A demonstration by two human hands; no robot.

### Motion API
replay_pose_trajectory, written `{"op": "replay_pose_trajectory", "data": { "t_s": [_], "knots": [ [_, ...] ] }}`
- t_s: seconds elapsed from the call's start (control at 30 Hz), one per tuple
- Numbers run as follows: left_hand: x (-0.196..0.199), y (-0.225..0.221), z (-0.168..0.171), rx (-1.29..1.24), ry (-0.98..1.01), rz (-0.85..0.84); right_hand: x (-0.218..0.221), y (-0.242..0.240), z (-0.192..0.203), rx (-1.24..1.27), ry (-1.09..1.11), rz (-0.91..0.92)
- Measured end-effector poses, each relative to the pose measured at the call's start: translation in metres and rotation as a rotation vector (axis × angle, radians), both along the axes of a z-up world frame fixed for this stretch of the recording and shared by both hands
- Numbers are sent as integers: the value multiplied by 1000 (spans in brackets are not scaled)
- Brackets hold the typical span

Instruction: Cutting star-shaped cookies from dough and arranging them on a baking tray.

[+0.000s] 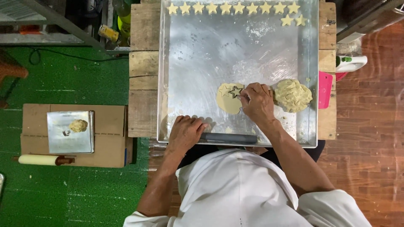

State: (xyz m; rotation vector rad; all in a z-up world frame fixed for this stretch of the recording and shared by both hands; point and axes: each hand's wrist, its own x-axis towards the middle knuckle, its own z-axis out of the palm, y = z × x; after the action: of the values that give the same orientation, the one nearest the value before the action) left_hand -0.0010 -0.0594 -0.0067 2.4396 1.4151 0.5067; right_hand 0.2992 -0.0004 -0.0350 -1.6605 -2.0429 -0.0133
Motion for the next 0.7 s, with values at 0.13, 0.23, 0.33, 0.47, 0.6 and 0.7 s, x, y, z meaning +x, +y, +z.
{"op": "replay_pose_trajectory", "data": {
  "t_s": [0.13, 0.23, 0.33, 0.47, 0.6, 0.7],
  "knots": [
    [1, 2, 0, -3, -18, 5, -1, 0, -5, -15, 22, 22],
    [2, 2, -1, -29, -40, 4, -2, -1, 3, -14, 21, 17],
    [2, 2, -2, -31, -27, -4, -6, 0, 13, 29, -22, 51],
    [4, 2, -8, -31, -44, -4, -6, 7, 3, 44, -50, 112],
    [3, 3, -5, -40, -82, -8, -8, 8, -5, 56, -23, 111],
    [4, 4, -2, -46, -87, 3, -6, 8, 4, 40, 139, 87]
  ]
}}
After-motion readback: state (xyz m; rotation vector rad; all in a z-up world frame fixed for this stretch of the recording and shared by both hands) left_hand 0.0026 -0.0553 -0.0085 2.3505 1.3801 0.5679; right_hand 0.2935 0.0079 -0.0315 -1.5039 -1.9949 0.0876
